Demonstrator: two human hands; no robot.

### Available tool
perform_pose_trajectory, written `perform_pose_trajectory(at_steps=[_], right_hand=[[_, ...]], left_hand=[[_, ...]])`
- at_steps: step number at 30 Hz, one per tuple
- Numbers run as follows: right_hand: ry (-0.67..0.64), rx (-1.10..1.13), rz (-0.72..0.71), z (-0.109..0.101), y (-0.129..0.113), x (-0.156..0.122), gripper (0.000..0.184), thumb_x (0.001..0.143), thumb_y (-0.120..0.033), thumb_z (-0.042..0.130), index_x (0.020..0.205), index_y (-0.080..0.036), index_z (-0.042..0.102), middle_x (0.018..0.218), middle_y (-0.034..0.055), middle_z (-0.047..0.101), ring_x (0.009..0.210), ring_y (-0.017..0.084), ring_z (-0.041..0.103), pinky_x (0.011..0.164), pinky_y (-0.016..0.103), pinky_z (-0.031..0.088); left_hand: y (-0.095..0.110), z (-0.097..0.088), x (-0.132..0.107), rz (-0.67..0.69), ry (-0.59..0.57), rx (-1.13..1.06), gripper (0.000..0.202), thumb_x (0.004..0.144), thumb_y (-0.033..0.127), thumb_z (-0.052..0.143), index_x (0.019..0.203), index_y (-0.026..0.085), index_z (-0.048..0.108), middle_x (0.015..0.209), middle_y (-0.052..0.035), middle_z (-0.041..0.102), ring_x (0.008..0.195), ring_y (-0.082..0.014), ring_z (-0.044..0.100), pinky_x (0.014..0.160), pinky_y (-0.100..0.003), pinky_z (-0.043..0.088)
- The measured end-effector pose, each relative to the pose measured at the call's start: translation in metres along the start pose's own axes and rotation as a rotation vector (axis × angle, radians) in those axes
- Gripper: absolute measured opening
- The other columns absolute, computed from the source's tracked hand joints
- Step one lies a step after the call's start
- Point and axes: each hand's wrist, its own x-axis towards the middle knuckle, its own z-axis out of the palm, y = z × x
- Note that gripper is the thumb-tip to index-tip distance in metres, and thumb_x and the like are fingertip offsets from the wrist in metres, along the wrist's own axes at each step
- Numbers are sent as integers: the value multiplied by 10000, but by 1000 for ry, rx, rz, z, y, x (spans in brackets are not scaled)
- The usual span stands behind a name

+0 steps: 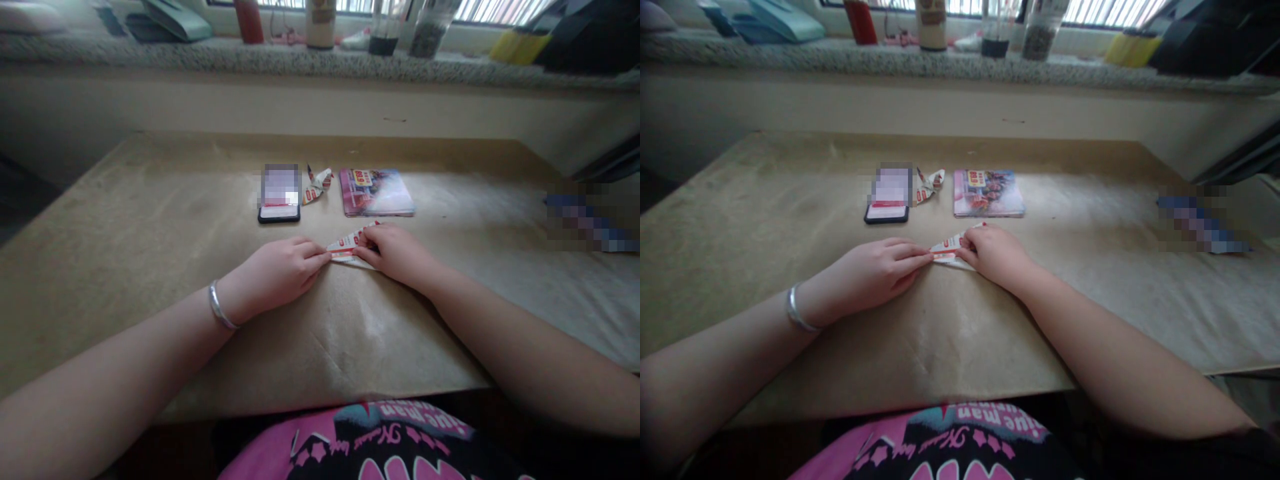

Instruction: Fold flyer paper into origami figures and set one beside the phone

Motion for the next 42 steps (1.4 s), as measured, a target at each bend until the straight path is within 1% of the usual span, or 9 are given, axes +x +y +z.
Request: perform_pose_trajectory(at_steps=[10,13,16,19,22,24,27,32,42], right_hand=[[-54,-65,-27,-4,3,3,211,891,-369,533,783,-192,572,832,68,665,768,202,563,644,287,340],[-73,-131,-57,-9,-4,0,263,909,-422,498,830,-188,588,888,91,685,833,230,593,661,302,353],[-76,-278,-73,-11,-17,-3,369,926,-480,442,881,-154,609,909,149,697,859,276,617,730,351,377],[-63,-339,-107,-9,-25,-1,348,933,-439,439,883,-148,623,905,156,709,896,295,626,806,383,370],[-76,-289,-99,-5,-21,5,309,914,-423,478,825,-168,628,866,125,712,855,275,625,756,361,368],[-109,-191,-106,-3,-14,9,291,908,-412,488,781,-187,623,807,85,702,781,232,612,683,322,352],[-92,-74,-71,-2,-7,11,255,889,-395,518,768,-195,621,777,57,683,730,193,581,620,284,322],[-57,14,-26,2,-4,10,225,866,-375,547,758,-195,628,748,48,656,705,175,556,600,266,311],[-27,46,-10,7,-1,10,211,847,-373,567,757,-197,643,741,45,657,689,169,549,587,261,309]], left_hand=[[-3,4,-4,3,23,-7,316,934,214,458,1184,145,637,1102,-103,670,966,-205,626,873,-348,546],[-1,2,-3,3,18,10,312,945,238,449,1175,151,642,1093,-104,671,961,-207,627,866,-353,548],[0,1,-3,11,-2,45,311,942,221,454,1187,151,632,1093,-105,669,964,-204,624,867,-345,546],[-1,2,-3,24,-22,69,314,937,193,458,1200,154,623,1085,-103,667,959,-203,621,855,-338,547],[-1,2,-3,11,-20,56,313,945,209,446,1192,152,629,1076,-101,668,947,-203,621,850,-342,548],[-1,1,-2,-1,-23,51,315,952,225,433,1180,149,637,1072,-98,669,941,-204,622,852,-347,547],[1,-2,-2,-15,-45,52,315,957,236,423,1164,152,647,1062,-90,671,929,-203,623,842,-344,547],[-1,-5,-2,-66,-88,68,324,967,271,405,1145,181,660,974,-75,671,858,-197,628,768,-341,556],[-3,-5,-3,-67,-102,85,326,970,276,398,1127,202,674,971,-65,667,846,-196,624,742,-331,542]])
